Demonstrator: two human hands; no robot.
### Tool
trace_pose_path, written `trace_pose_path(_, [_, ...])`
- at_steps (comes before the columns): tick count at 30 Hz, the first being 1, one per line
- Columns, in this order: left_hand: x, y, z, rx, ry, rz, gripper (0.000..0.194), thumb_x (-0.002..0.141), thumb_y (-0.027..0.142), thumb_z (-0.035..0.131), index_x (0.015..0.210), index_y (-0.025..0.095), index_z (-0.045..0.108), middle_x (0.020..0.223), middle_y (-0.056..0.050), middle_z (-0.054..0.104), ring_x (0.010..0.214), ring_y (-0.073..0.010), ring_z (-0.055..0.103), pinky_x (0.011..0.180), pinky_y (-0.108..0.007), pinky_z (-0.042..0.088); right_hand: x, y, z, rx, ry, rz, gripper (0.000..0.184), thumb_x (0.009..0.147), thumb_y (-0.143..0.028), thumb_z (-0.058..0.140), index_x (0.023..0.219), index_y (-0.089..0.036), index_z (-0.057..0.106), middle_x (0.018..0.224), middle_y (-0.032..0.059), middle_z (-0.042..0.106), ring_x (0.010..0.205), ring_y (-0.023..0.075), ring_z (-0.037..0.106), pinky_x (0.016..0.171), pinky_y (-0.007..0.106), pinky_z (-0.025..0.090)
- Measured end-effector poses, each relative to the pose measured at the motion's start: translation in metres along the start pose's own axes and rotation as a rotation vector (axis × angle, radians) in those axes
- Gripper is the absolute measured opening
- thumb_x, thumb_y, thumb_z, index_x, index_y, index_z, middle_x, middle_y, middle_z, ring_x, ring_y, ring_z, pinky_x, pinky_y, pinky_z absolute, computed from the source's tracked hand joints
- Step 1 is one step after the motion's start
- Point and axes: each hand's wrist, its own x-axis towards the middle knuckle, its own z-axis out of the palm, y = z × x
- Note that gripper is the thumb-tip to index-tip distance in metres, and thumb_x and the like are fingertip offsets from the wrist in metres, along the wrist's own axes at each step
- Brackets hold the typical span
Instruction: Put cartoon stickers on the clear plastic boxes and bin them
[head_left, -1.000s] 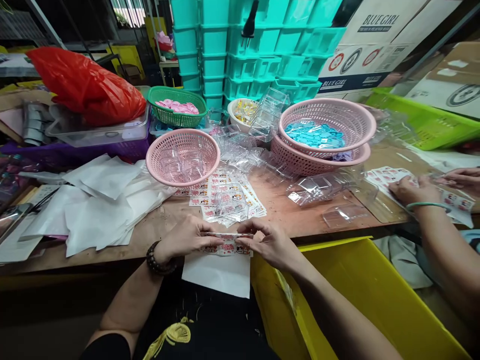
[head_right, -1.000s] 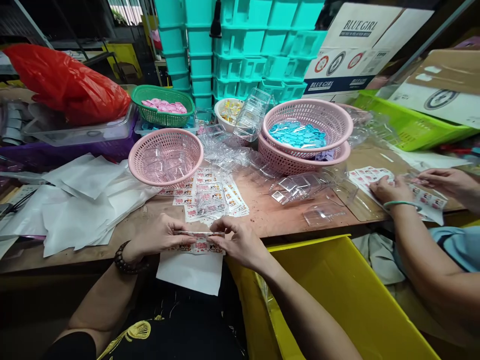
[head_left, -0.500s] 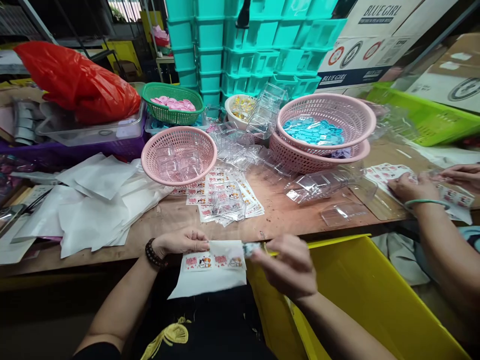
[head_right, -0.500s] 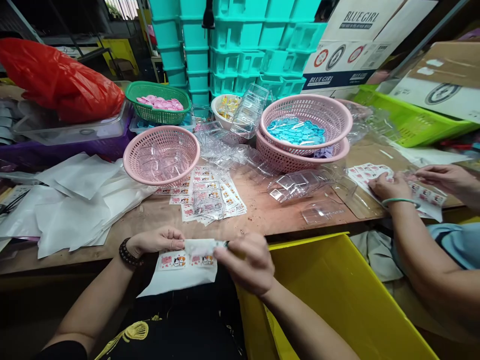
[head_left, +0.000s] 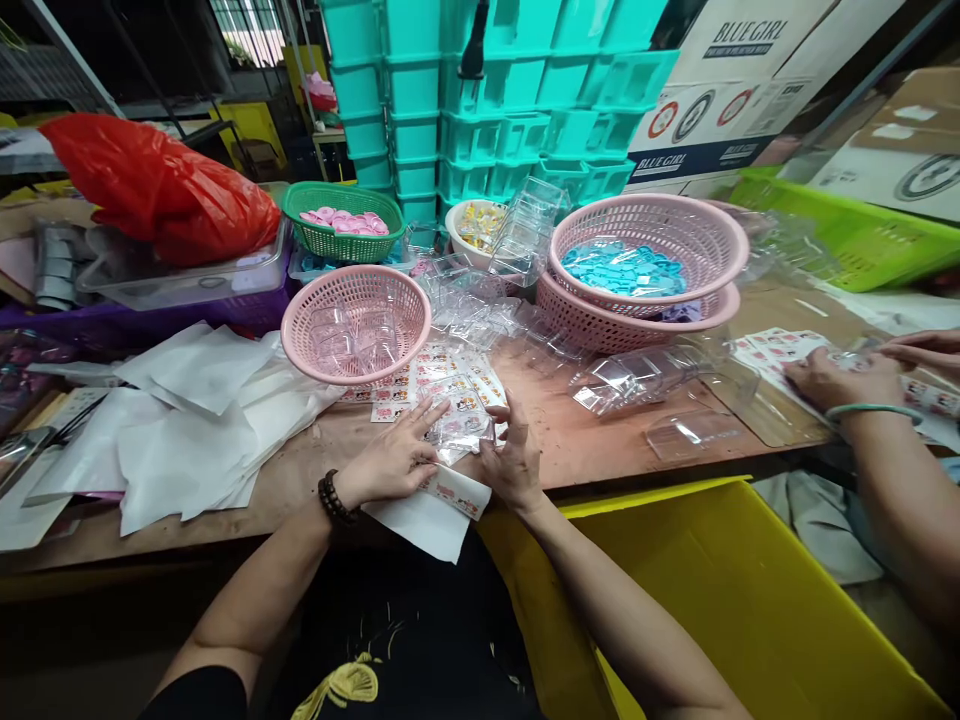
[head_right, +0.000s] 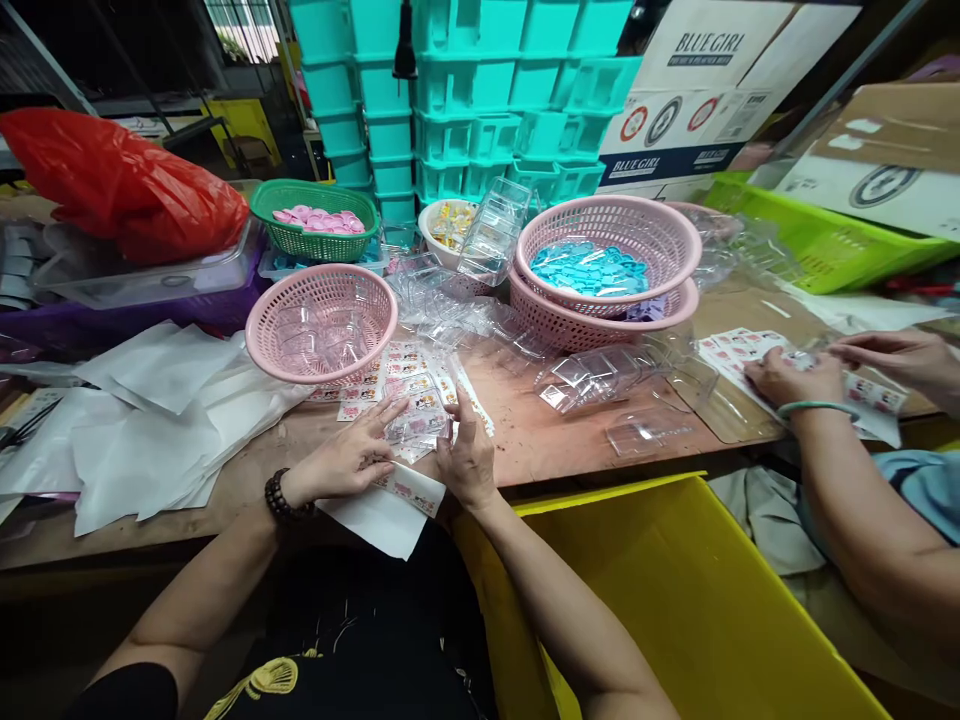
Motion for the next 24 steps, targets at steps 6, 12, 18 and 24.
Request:
trace_pose_path(6, [-0.001,0.001,0.005,0.060,0.001,-0.062,0.016,0.087,0.015,0.060,0.079,0.016,0.073,0.166,-0.007,0.026,0.153,-0.0377,0.022,0.122,-0.060,0.027,-0.014,0.012,0.011,-0.046,0.032,-0.049,0.060,0.090,-0.014,0.054,0.146,-0.022,0.033,0.108,0.0139,0.072,0.095,0.0268,0.072,0.083,0.044,0.063])
trace_pose_path(12, [0.003,0.005,0.008,0.067,0.031,-0.043,0.014,0.086,0.015,0.062,0.079,0.016,0.074,0.167,-0.006,0.024,0.153,-0.0377,0.022,0.124,-0.057,0.025,-0.015,0.014,0.014,0.036,0.069,0.066,0.061,0.086,-0.015,0.055,0.141,-0.020,0.030,0.102,0.0124,0.068,0.091,0.0267,0.070,0.081,0.047,0.061])
trace_pose_path(18, [0.006,0.004,0.011,0.057,0.040,-0.023,0.013,0.086,0.016,0.063,0.079,0.015,0.075,0.168,-0.007,0.020,0.153,-0.0386,0.018,0.124,-0.059,0.023,-0.009,0.017,0.012,0.143,0.020,0.032,0.073,0.078,-0.006,0.052,0.144,-0.020,0.024,0.105,0.0116,0.068,0.096,0.0253,0.069,0.083,0.044,0.060])
trace_pose_path(24, [0.009,-0.003,0.006,0.032,0.026,-0.020,0.014,0.087,0.016,0.063,0.079,0.016,0.075,0.167,-0.007,0.021,0.153,-0.0382,0.018,0.123,-0.059,0.025,-0.013,0.026,0.008,0.243,0.018,0.043,0.062,0.083,-0.012,0.057,0.137,-0.021,0.030,0.110,0.0130,0.069,0.094,0.0237,0.070,0.077,0.041,0.058])
